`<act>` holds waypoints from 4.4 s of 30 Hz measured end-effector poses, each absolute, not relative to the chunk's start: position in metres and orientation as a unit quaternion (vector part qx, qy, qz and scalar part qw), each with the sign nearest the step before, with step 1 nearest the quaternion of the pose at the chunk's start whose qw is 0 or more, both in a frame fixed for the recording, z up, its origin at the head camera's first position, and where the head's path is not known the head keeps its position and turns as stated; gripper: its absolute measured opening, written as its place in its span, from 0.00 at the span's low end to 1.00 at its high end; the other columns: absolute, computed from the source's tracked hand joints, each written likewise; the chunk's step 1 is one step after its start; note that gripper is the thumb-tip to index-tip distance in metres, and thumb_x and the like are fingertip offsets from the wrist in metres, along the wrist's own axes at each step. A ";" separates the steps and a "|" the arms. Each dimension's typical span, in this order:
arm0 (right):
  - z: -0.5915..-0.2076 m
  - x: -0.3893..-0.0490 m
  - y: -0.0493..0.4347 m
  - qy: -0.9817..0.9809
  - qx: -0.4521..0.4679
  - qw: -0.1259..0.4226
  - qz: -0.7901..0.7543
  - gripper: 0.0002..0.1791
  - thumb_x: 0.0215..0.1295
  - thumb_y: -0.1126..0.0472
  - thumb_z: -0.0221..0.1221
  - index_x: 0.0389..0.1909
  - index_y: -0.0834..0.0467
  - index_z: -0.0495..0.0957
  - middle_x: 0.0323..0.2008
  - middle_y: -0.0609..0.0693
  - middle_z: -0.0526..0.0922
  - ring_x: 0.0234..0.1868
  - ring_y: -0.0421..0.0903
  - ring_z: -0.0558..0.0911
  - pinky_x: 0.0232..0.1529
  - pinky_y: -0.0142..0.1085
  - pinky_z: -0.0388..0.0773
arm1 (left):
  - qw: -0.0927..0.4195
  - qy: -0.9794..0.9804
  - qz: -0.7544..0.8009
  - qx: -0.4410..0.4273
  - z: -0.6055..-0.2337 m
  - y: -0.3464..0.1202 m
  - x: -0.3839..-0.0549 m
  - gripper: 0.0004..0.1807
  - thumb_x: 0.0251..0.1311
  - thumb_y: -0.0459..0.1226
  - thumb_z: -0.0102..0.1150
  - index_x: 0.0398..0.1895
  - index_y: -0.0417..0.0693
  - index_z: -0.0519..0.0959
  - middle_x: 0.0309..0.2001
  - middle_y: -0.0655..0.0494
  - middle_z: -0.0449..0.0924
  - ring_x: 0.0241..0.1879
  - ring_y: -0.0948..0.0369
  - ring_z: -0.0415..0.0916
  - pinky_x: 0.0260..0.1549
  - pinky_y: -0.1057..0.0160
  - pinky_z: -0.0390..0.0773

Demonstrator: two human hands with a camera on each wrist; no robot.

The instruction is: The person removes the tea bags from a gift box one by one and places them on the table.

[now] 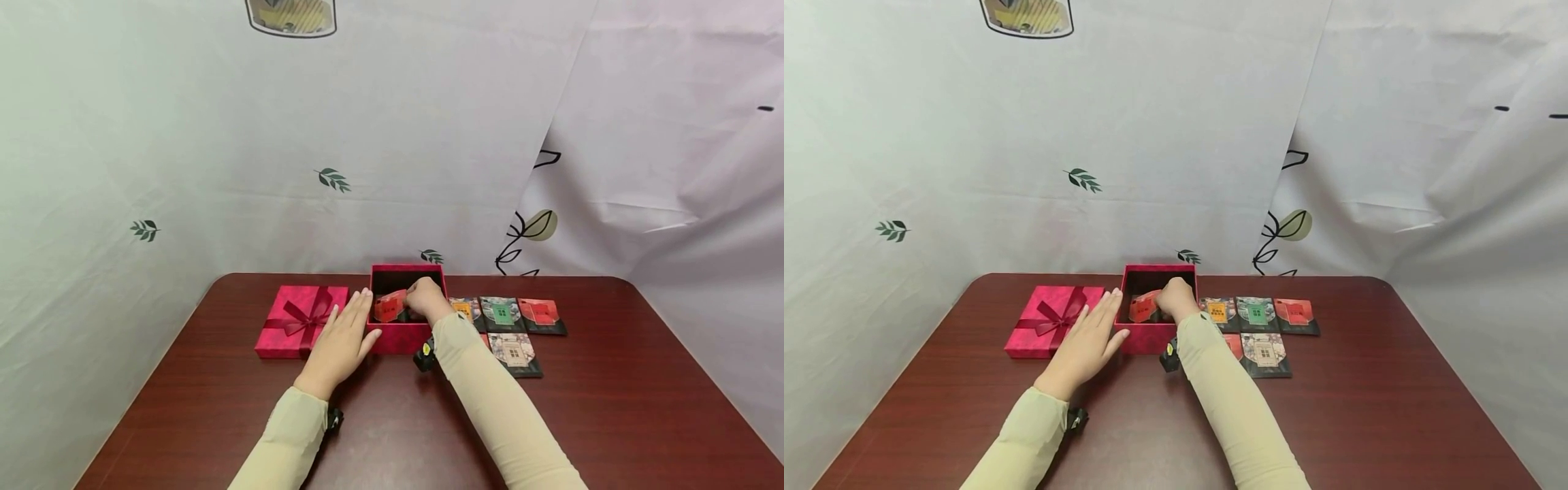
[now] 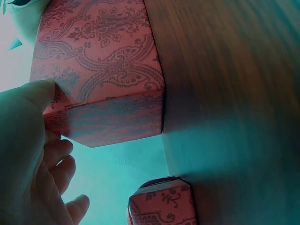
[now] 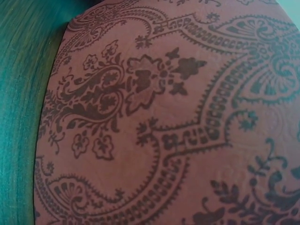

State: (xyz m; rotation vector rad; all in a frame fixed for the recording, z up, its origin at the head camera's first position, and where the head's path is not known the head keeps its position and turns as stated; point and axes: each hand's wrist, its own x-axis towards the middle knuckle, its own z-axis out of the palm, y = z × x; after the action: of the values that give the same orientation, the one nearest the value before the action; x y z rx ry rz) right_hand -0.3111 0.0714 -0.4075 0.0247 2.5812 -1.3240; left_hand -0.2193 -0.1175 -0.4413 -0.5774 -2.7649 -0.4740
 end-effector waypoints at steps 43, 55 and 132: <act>-0.377 -0.273 0.097 0.817 -0.089 0.011 -0.569 0.12 0.68 0.66 0.60 0.49 0.65 0.84 0.40 0.57 0.87 0.35 0.48 0.86 0.41 0.45 0.87 | 0.126 -0.959 -0.161 -0.196 -0.438 -0.118 -0.217 0.41 0.73 0.51 0.55 0.80 0.43 0.54 0.79 0.47 0.54 0.79 0.52 0.48 0.74 0.41 0.51; -0.358 -0.249 0.125 0.768 -0.103 0.009 -0.632 0.14 0.69 0.67 0.60 0.53 0.67 0.80 0.41 0.59 0.85 0.39 0.43 0.85 0.43 0.41 0.86 | 0.132 -0.958 -0.161 -0.198 -0.440 -0.119 -0.217 0.41 0.73 0.51 0.55 0.81 0.43 0.54 0.79 0.48 0.54 0.79 0.52 0.49 0.74 0.41 0.52; -0.429 -0.234 0.382 0.844 0.043 0.141 -0.516 0.26 0.74 0.66 0.51 0.60 0.85 0.61 0.34 0.42 0.83 0.31 0.37 0.82 0.34 0.36 0.84 | 0.138 -0.957 -0.152 -0.205 -0.441 -0.119 -0.216 0.39 0.75 0.50 0.52 0.80 0.42 0.54 0.80 0.48 0.54 0.79 0.52 0.49 0.74 0.42 0.53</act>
State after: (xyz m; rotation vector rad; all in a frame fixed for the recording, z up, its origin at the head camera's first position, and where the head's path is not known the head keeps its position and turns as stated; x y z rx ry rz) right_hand -0.2342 0.3824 -0.4289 0.1247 2.4369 -1.4894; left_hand -0.2161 -0.1194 -0.4413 -0.5933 -2.7686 -0.4385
